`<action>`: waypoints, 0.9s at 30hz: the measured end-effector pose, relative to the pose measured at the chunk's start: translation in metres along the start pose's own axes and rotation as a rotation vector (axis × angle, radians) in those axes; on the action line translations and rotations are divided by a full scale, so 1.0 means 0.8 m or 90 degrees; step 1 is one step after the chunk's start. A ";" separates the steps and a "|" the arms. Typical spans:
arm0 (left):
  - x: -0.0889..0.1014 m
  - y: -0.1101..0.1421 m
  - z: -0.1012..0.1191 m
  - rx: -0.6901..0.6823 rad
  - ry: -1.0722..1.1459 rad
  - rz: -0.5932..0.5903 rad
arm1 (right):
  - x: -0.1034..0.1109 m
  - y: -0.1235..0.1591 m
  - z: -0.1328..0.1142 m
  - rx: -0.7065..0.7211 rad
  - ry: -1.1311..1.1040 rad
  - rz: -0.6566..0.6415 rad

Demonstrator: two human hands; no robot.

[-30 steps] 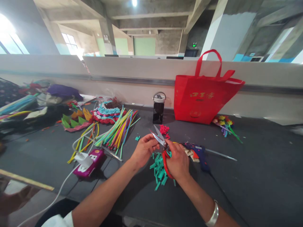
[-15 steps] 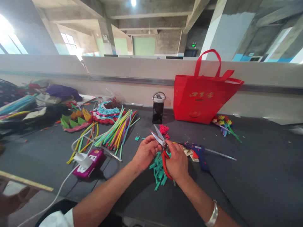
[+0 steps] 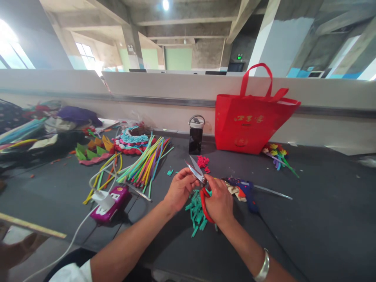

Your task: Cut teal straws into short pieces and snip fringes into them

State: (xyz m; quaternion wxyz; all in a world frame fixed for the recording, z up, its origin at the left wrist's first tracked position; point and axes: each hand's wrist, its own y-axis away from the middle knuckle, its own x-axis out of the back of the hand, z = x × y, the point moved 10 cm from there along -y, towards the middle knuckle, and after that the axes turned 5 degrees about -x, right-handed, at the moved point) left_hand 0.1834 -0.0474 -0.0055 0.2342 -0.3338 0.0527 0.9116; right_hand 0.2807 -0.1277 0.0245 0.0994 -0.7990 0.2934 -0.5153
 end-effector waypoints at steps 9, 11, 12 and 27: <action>-0.001 0.002 0.002 -0.011 0.006 0.007 | -0.002 0.000 0.002 0.003 0.006 0.006; -0.003 0.003 0.003 -0.016 0.007 0.008 | -0.002 0.000 0.002 0.002 0.006 0.003; -0.003 0.003 0.004 -0.019 0.006 0.007 | -0.002 0.000 0.002 0.001 0.006 0.000; -0.006 0.003 0.008 -0.052 -0.014 -0.007 | -0.004 0.002 0.002 -0.013 -0.025 -0.026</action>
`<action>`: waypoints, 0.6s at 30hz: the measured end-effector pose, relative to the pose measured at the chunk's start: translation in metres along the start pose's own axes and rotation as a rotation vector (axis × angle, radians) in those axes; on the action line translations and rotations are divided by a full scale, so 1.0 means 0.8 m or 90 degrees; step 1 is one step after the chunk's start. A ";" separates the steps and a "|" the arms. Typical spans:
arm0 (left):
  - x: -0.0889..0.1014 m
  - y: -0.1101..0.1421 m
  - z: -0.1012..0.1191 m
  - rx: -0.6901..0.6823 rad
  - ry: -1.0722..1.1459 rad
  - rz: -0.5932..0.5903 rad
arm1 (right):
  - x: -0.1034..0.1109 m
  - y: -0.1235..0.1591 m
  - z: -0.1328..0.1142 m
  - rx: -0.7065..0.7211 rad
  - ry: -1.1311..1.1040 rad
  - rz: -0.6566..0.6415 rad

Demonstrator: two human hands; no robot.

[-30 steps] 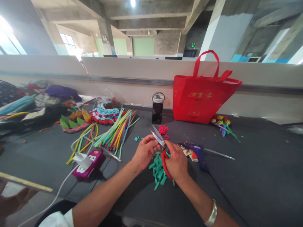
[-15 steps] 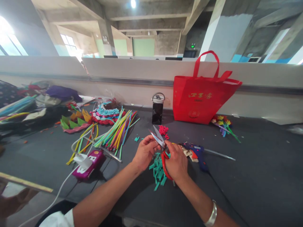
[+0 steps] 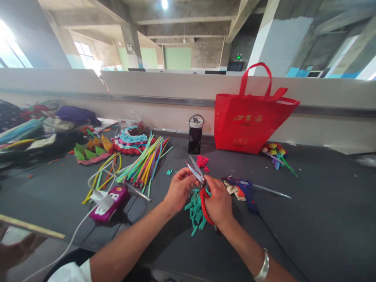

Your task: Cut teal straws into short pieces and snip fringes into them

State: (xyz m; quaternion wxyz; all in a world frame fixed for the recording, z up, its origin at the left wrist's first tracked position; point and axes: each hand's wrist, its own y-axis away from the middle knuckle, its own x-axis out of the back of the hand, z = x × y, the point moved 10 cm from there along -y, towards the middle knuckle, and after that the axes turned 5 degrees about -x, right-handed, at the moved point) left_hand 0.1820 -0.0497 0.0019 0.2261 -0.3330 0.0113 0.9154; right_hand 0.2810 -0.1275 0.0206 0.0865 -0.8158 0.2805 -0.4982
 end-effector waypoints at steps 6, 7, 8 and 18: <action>0.001 0.001 -0.001 0.002 -0.013 -0.011 | -0.009 0.003 0.003 -0.007 -0.052 -0.022; 0.002 0.001 -0.001 0.003 -0.017 -0.013 | -0.011 0.003 0.005 -0.012 -0.060 -0.030; 0.002 0.000 -0.001 0.004 -0.020 -0.015 | -0.013 0.003 0.006 -0.016 -0.065 -0.035; 0.030 -0.016 0.015 -0.029 -0.020 0.050 | 0.010 -0.007 0.025 -0.030 -0.093 0.084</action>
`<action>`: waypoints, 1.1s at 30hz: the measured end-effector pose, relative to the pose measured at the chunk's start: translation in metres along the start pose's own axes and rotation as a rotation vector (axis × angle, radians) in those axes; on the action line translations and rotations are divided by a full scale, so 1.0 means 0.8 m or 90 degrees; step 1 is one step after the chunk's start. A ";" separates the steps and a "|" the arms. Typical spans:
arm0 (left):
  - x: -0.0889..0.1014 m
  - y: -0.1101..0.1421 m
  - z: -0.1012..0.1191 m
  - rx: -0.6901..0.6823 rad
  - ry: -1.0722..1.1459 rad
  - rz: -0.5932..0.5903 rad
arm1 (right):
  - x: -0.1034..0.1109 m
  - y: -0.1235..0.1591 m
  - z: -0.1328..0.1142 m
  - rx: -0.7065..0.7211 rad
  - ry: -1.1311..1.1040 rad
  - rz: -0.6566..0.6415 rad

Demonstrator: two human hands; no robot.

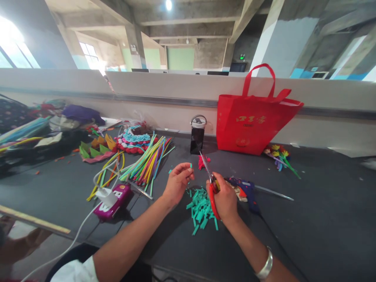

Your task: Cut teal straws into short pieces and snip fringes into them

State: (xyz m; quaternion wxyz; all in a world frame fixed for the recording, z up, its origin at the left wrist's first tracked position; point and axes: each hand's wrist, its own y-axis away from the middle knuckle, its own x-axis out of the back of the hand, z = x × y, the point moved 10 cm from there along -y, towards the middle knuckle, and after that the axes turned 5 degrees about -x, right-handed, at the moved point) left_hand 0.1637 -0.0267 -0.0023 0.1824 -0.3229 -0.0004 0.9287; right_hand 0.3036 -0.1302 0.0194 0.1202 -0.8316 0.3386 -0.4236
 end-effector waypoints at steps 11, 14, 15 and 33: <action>0.006 -0.006 -0.004 0.029 0.013 0.007 | -0.009 0.000 0.000 0.011 0.012 -0.024; -0.002 -0.003 -0.008 0.058 0.030 -0.022 | -0.011 0.002 -0.005 0.027 0.005 -0.032; -0.004 -0.002 -0.010 0.065 0.032 -0.032 | -0.011 0.002 -0.005 0.027 -0.005 -0.033; -0.037 0.029 -0.050 0.167 -0.129 -0.223 | 0.005 0.003 -0.001 -0.034 -0.292 0.004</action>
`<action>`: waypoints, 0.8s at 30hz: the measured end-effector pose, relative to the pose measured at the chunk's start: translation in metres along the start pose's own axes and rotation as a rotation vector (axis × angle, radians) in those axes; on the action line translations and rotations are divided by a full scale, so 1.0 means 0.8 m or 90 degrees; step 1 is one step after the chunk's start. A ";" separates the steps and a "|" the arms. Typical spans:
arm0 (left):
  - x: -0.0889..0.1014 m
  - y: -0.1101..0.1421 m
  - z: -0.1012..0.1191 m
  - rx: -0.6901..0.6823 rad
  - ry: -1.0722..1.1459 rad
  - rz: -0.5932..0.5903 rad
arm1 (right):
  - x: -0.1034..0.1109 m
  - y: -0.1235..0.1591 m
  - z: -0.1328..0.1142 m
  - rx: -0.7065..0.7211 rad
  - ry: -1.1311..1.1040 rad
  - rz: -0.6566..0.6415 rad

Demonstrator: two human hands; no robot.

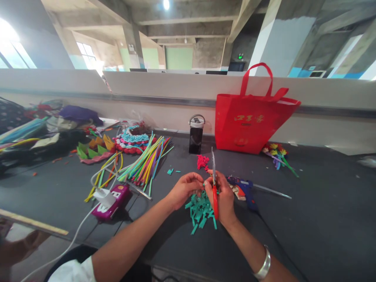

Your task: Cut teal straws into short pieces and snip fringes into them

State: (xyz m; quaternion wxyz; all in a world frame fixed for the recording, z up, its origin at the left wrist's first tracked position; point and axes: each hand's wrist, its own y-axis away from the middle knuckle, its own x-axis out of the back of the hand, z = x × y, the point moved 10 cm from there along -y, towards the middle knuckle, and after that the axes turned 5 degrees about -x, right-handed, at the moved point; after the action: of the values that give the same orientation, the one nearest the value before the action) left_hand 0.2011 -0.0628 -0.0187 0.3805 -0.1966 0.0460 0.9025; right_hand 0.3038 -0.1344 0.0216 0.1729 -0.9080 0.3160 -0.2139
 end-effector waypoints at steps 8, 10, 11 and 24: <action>0.009 0.000 0.020 -0.115 -0.246 0.076 | 0.003 -0.006 0.004 -0.017 0.036 0.016; 0.011 -0.001 0.019 -0.119 -0.276 0.081 | 0.001 -0.005 0.005 -0.022 0.020 0.004; 0.011 -0.001 0.019 -0.122 -0.291 0.083 | 0.000 -0.004 0.005 -0.024 0.013 -0.001; 0.023 0.003 0.031 -0.104 0.054 0.146 | -0.020 0.001 0.012 -0.017 0.069 -0.076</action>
State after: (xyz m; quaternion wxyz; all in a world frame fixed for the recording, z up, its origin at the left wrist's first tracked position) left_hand 0.1800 -0.0462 -0.0031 0.2556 -0.2587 0.0105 0.9315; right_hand 0.2965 -0.1231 0.0087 0.1306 -0.9144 0.2733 -0.2686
